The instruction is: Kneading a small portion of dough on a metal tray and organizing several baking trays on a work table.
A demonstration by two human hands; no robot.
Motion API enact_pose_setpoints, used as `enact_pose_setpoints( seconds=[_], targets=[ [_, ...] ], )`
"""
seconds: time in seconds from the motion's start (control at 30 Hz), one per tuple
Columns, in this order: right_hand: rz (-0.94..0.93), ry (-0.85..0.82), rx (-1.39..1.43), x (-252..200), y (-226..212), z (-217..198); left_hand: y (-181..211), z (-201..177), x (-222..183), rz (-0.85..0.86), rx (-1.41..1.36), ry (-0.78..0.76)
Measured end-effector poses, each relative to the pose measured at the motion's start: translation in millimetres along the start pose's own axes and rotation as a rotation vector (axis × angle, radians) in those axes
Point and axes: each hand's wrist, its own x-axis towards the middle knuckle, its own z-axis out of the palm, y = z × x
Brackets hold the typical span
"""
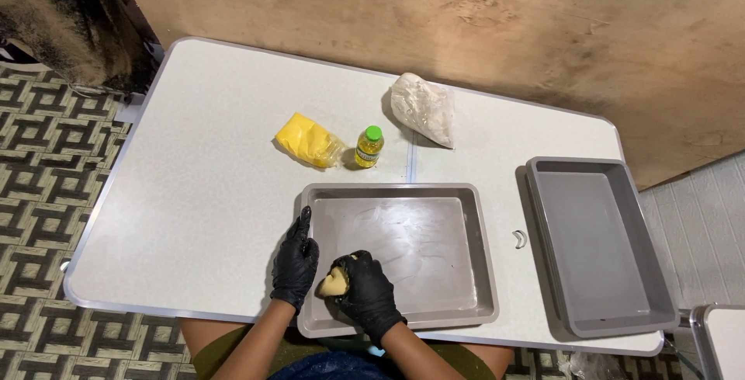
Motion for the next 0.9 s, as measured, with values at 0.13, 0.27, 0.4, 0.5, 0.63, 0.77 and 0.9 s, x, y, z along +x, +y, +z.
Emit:
enact_pose_setpoints(
  seconds=[0.13,0.27,0.4,0.5,0.63,0.77,0.9],
  targets=[
    [-0.007,-0.065,0.924,8,15,-10,-1,-3,0,0.006,-0.037,-0.002],
    [0.441,-0.414,2.299,48,105,-19,-2,-3,0,-0.008,-0.047,-0.005],
    [0.226,0.207,1.547,19,92,-104,-8,0,-2,-0.021,-0.015,-0.002],
    [-0.110,0.498,1.603,5,79,-136,3,-5,1,-0.029,0.004,0.002],
    [-0.091,0.952,0.264,-6,66,-119,24,-14,6,-0.324,0.158,-0.156],
    [-0.437,0.609,-0.443,-2,83,-21,22,-12,9,-0.360,0.189,-0.162],
    [-0.433,0.523,-0.502,-4,85,-41,27,-15,4,-0.360,0.192,-0.174]
  ],
)
